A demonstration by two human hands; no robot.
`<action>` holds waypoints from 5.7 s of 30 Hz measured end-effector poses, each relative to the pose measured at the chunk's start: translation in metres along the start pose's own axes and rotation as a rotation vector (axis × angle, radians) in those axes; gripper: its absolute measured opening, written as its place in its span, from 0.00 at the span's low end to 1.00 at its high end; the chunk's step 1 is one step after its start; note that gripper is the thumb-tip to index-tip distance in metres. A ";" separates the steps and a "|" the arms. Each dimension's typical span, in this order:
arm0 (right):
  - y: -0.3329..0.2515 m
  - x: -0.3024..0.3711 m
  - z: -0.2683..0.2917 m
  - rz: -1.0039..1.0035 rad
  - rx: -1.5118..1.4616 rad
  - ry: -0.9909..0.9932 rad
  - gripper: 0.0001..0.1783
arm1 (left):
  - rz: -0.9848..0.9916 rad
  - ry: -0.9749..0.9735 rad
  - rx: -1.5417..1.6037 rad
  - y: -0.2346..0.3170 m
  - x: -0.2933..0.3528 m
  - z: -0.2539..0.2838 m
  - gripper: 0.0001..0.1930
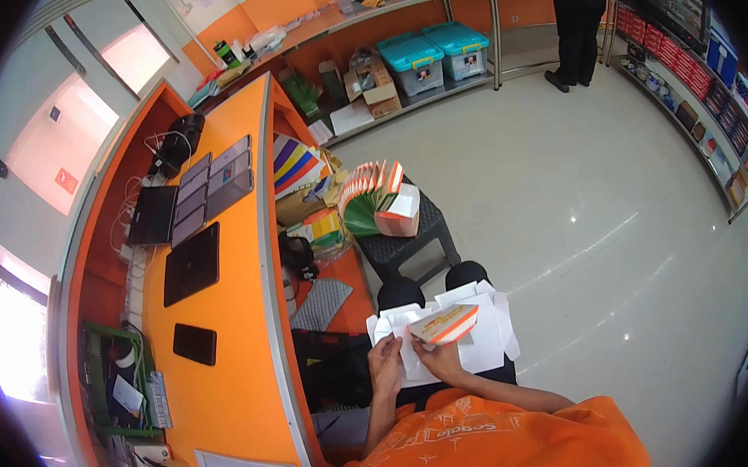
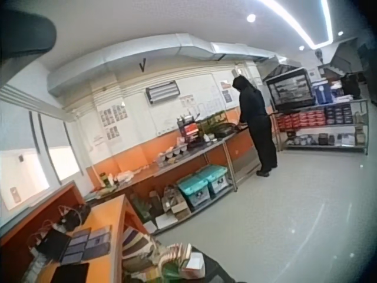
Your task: The person assembles cardboard food boxes by hand. The person takes flat cardboard templates, folds them along the pre-scored lines to form the box shape, and applies adhesive stickers to secure the flaps.
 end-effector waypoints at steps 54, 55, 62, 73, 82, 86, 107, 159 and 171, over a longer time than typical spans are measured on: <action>-0.013 -0.019 0.013 -0.176 0.045 -0.060 0.15 | -0.359 -0.160 -0.533 0.028 -0.004 -0.043 0.11; -0.011 -0.020 0.011 -0.180 -0.020 -0.061 0.15 | -0.344 -0.160 -0.524 0.028 -0.004 -0.043 0.11; 0.006 -0.020 0.017 -0.233 -0.170 -0.039 0.15 | -0.138 -0.189 -0.370 0.028 0.000 -0.039 0.12; 0.017 -0.017 0.015 -0.230 -0.211 -0.077 0.17 | -0.128 -0.212 -0.397 0.029 0.003 -0.040 0.09; -0.010 -0.017 0.014 -0.136 0.222 -0.160 0.16 | -0.181 -0.321 -0.187 0.024 0.001 -0.044 0.15; -0.012 -0.027 0.005 -0.052 0.273 -0.211 0.14 | -0.245 -0.263 -0.064 0.032 0.007 -0.039 0.16; -0.117 -0.019 0.059 0.389 0.459 -0.103 0.21 | -0.372 0.386 -0.529 0.055 0.000 0.006 0.08; -0.001 -0.022 0.087 -0.267 0.201 -0.133 0.18 | 0.177 -0.520 -0.073 0.007 0.004 -0.047 0.44; -0.189 -0.066 0.102 0.346 0.585 -0.305 0.35 | -0.022 -0.823 0.983 0.166 0.055 -0.076 0.51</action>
Point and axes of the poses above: each hand's wrist, its own x-axis away from the middle knuckle, its own z-axis out of the back of the hand, y = z × x, the point moved 8 cm from there along -x, towards the middle knuckle, and after that the axes turned 12 degrees about z, right-handed, at the moved point
